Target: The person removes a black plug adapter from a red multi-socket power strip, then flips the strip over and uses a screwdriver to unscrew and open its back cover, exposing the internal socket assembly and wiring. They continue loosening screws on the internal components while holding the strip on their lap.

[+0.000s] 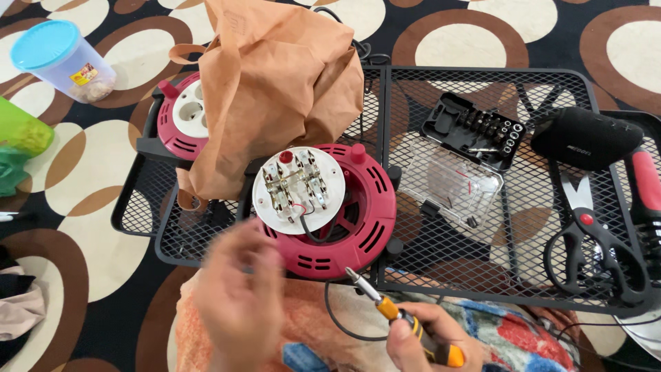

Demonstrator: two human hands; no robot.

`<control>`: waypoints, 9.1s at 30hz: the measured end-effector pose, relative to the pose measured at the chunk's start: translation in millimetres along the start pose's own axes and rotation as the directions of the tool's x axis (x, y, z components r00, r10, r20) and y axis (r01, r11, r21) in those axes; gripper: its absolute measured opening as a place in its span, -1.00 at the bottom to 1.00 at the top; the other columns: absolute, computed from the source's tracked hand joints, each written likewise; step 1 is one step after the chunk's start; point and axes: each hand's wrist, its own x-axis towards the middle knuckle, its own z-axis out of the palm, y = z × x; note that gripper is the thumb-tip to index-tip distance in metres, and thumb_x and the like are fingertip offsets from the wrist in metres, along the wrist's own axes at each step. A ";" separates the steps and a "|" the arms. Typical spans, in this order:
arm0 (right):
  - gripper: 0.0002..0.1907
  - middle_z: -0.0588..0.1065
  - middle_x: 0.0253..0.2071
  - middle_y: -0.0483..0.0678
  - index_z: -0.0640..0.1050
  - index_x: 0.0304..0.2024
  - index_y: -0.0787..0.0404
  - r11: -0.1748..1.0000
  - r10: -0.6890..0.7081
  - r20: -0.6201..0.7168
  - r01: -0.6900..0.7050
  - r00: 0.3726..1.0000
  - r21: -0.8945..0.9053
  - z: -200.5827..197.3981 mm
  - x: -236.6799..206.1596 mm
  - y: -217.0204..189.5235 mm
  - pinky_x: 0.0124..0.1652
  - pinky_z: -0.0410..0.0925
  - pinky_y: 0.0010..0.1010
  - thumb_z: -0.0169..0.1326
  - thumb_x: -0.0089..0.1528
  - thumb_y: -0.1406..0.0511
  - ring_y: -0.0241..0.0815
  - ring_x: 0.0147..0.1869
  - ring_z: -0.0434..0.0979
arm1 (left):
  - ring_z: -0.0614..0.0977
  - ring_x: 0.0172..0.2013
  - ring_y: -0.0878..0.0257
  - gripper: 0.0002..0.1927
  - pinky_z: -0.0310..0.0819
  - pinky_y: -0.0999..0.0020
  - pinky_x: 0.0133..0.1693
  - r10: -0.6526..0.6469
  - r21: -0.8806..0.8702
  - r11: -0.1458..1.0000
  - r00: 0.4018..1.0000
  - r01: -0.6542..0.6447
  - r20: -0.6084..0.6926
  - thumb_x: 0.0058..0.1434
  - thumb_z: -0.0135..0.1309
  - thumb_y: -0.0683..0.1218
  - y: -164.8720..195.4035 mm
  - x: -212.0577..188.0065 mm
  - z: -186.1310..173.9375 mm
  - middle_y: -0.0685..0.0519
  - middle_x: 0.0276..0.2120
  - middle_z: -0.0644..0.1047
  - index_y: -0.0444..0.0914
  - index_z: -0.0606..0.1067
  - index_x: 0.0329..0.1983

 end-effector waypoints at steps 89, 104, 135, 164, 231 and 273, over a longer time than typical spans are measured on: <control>-0.61 0.44 -0.37 -0.08 0.42 0.17 0.43 0.989 -0.003 0.119 -0.015 0.993 0.149 58.7 32.6 -70.1 -0.44 0.30 -0.48 -0.01 0.29 0.43 -0.40 -0.46 0.35 | 0.63 -0.03 0.21 -0.50 0.53 0.28 0.05 -0.154 -0.478 0.697 0.762 0.535 0.629 0.60 -0.34 0.02 -30.7 96.0 29.1 -0.10 0.00 0.60 -0.48 0.44 0.19; -0.70 0.53 -0.42 -0.18 0.55 0.04 0.37 0.879 -0.263 0.061 0.265 0.963 -0.397 71.8 35.2 -105.1 -0.38 0.27 -0.67 0.07 0.28 0.35 -0.54 -0.41 0.37 | 0.64 -0.06 0.27 -0.49 0.53 0.32 0.03 -0.090 -0.515 0.748 0.833 0.418 0.546 0.62 -0.30 0.03 -43.5 87.0 21.8 -0.08 -0.03 0.62 -0.51 0.49 0.14; -0.71 0.59 -0.35 -0.05 0.57 0.06 0.32 0.841 -0.144 0.061 0.154 0.988 -0.519 76.3 40.9 -117.2 -0.31 0.38 -0.52 0.14 0.30 0.33 -0.39 -0.36 0.52 | 0.46 -0.21 0.44 -0.50 0.41 0.48 -0.15 -0.068 -0.190 0.963 0.853 0.192 0.517 0.65 -0.24 0.05 -45.1 82.9 15.9 0.09 -0.24 0.55 -0.46 0.56 0.04; -0.64 0.42 -0.31 -0.06 0.53 -0.02 0.25 -0.031 -0.301 0.750 0.780 0.589 -0.625 54.8 73.9 -166.8 -0.31 0.30 -0.25 0.10 0.13 0.29 -0.08 -0.29 0.46 | 0.55 -0.26 0.47 -0.50 0.49 0.50 -0.19 -0.120 -0.237 0.938 0.879 0.252 0.462 0.60 -0.28 0.04 -32.4 87.0 23.4 0.12 -0.24 0.62 -0.43 0.56 -0.01; -0.47 0.32 -0.13 0.03 0.55 0.19 0.07 -0.457 -0.586 0.366 0.078 0.723 -0.886 -153.0 231.6 -116.2 0.01 0.26 -0.23 0.39 0.25 0.07 0.00 0.04 0.34 | 0.60 -0.05 0.33 -0.48 0.50 0.41 0.03 -0.068 -0.404 0.889 0.936 0.213 0.344 0.59 -0.27 0.07 -42.9 72.5 29.5 -0.01 -0.04 0.61 -0.48 0.48 0.18; -0.56 0.48 -0.43 -0.21 0.50 0.22 0.30 0.933 -0.054 0.116 0.092 0.992 -0.347 66.0 29.2 -87.4 -0.39 0.17 -0.67 0.09 0.28 0.35 -0.55 -0.42 0.26 | 0.64 -0.01 0.23 -0.49 0.53 0.31 0.08 -0.021 -0.567 0.768 0.896 0.299 0.443 0.60 -0.19 0.03 -43.1 70.6 24.5 -0.11 0.01 0.60 -0.54 0.45 0.23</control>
